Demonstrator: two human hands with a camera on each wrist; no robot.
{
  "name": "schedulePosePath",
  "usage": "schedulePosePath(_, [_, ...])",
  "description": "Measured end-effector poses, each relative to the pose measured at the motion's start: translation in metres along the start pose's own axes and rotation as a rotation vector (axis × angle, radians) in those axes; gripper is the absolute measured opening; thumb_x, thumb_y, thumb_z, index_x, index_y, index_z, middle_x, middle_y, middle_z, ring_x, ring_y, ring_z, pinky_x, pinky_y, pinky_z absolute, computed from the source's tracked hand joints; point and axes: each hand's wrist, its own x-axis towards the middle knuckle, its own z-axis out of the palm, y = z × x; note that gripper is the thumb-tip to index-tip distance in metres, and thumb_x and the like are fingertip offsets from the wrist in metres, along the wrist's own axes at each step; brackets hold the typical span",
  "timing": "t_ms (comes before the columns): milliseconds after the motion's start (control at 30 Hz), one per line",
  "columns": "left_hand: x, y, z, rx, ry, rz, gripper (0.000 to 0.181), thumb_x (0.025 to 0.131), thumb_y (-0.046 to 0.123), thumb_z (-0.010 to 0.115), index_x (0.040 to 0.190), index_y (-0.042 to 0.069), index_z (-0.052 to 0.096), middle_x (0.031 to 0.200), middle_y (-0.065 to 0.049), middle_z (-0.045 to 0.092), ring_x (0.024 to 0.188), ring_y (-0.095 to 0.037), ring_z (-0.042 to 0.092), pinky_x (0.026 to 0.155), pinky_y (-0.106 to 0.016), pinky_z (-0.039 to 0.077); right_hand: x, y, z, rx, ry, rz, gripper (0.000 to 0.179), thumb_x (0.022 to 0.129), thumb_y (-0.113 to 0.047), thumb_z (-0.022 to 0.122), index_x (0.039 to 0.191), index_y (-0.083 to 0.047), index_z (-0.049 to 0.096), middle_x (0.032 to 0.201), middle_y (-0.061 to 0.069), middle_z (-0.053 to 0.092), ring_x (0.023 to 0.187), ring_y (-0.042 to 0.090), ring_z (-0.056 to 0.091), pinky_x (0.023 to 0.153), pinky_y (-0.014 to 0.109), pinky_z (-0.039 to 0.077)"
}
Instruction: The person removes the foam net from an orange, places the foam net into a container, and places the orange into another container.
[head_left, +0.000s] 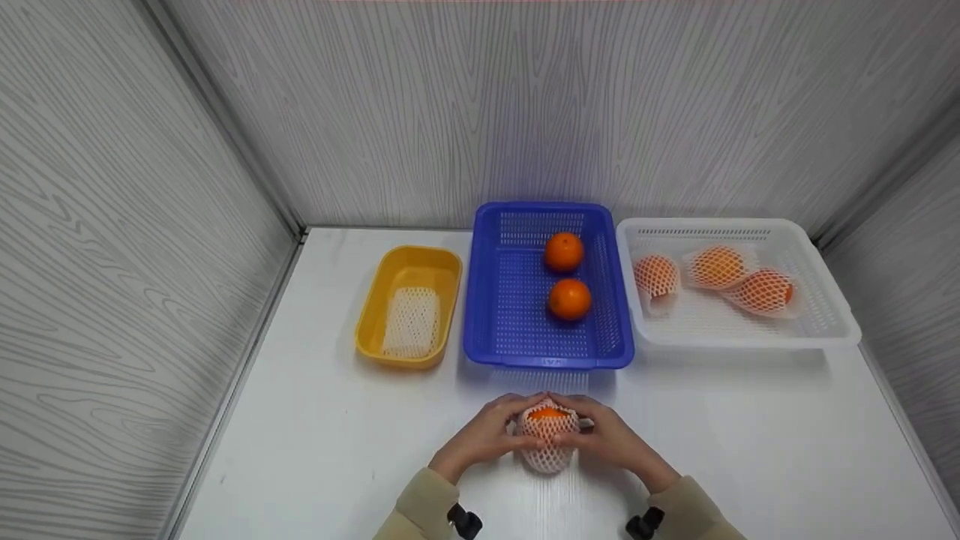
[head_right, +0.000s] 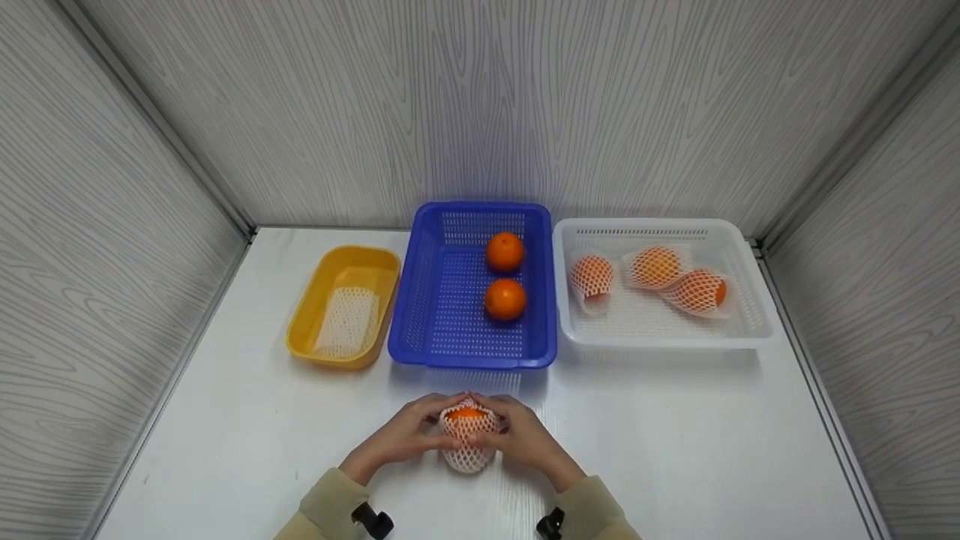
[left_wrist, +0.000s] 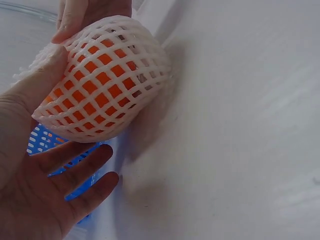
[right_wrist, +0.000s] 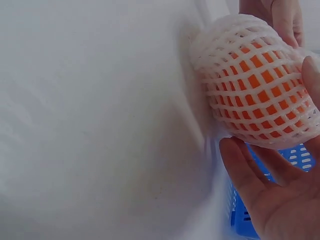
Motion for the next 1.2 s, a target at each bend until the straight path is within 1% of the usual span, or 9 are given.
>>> schedulePosePath(67, [0.000,0.000,-0.001,-0.004,0.010,0.017,0.072,0.084,0.051,0.071,0.148,0.029,0.046,0.134,0.002,0.054,0.125,-0.019,0.048,0.105,-0.046,0.039,0.001,-0.003,0.000,0.017,0.009,0.025,0.056,0.088,-0.010,0.073,0.137,0.006,0.052,0.132,0.025,0.054,0.118,0.044,0.051,0.092,0.058,0.047])
schedulePosePath(167, [0.000,0.001,-0.002,-0.018,0.033,0.044,0.067,0.085,0.048,0.071,0.144,0.023,0.052,0.130,0.002,0.056,0.121,-0.017,0.050,0.104,-0.041,0.041,0.002,0.006,0.002,0.000,0.030,0.044,0.049,0.089,-0.011,0.072,0.133,0.004,0.058,0.129,0.023,0.055,0.117,0.042,0.052,0.089,0.054,0.051])
schedulePosePath(333, [0.002,0.003,-0.003,-0.049,0.081,0.060,0.056,0.085,0.042,0.074,0.134,0.017,0.062,0.127,-0.001,0.058,0.119,-0.018,0.052,0.101,-0.037,0.044,0.005,0.019,0.003,-0.064,0.090,0.023,0.038,0.089,-0.019,0.074,0.122,-0.002,0.068,0.121,0.014,0.060,0.112,0.032,0.055,0.088,0.041,0.051])
schedulePosePath(533, [0.003,0.006,-0.004,-0.084,0.124,0.112,0.043,0.085,0.034,0.076,0.119,0.008,0.071,0.124,-0.011,0.061,0.116,-0.022,0.055,0.101,-0.040,0.043,0.006,0.017,0.006,-0.083,0.139,-0.022,0.023,0.088,-0.025,0.075,0.105,-0.011,0.078,0.112,0.004,0.063,0.108,0.031,0.057,0.093,0.043,0.047])
schedulePosePath(633, [0.003,0.007,-0.004,-0.073,0.127,0.121,0.043,0.083,0.033,0.079,0.119,0.009,0.072,0.122,-0.007,0.062,0.116,-0.018,0.054,0.102,-0.039,0.043,0.006,0.016,0.009,-0.090,0.176,-0.073,0.019,0.087,-0.023,0.076,0.100,-0.011,0.080,0.107,0.003,0.064,0.104,0.032,0.059,0.089,0.040,0.049])
schedulePosePath(800, [0.003,0.008,-0.002,-0.051,0.135,0.133,0.047,0.081,0.035,0.080,0.121,0.012,0.071,0.120,0.002,0.061,0.114,-0.014,0.054,0.100,-0.037,0.044,0.008,0.017,0.013,-0.104,0.239,-0.154,0.013,0.084,-0.017,0.078,0.094,-0.009,0.079,0.101,0.002,0.064,0.096,0.025,0.060,0.083,0.034,0.051])
schedulePosePath(967, [0.004,0.008,-0.002,-0.059,0.161,0.180,0.037,0.081,0.029,0.080,0.110,0.007,0.075,0.114,0.000,0.065,0.107,-0.014,0.058,0.096,-0.033,0.047,0.008,0.016,0.013,-0.118,0.193,-0.137,0.033,0.081,-0.017,0.081,0.110,-0.007,0.072,0.108,0.007,0.062,0.097,0.027,0.058,0.078,0.038,0.051])
schedulePosePath(1067, [0.005,0.009,-0.001,-0.100,0.152,0.186,0.029,0.081,0.022,0.081,0.104,0.005,0.077,0.112,0.000,0.066,0.106,-0.013,0.059,0.095,-0.031,0.047,0.005,0.008,0.011,-0.127,0.152,-0.116,0.043,0.078,-0.013,0.082,0.117,0.000,0.069,0.111,0.013,0.061,0.100,0.032,0.056,0.082,0.040,0.051])
schedulePosePath(1200, [0.003,0.011,-0.001,-0.148,0.151,0.178,0.020,0.081,0.016,0.081,0.097,0.004,0.078,0.109,0.001,0.066,0.104,-0.013,0.060,0.093,-0.030,0.048,0.002,-0.009,0.007,-0.106,0.128,-0.136,0.034,0.078,-0.005,0.081,0.108,0.007,0.072,0.108,0.019,0.062,0.100,0.038,0.057,0.089,0.036,0.050])
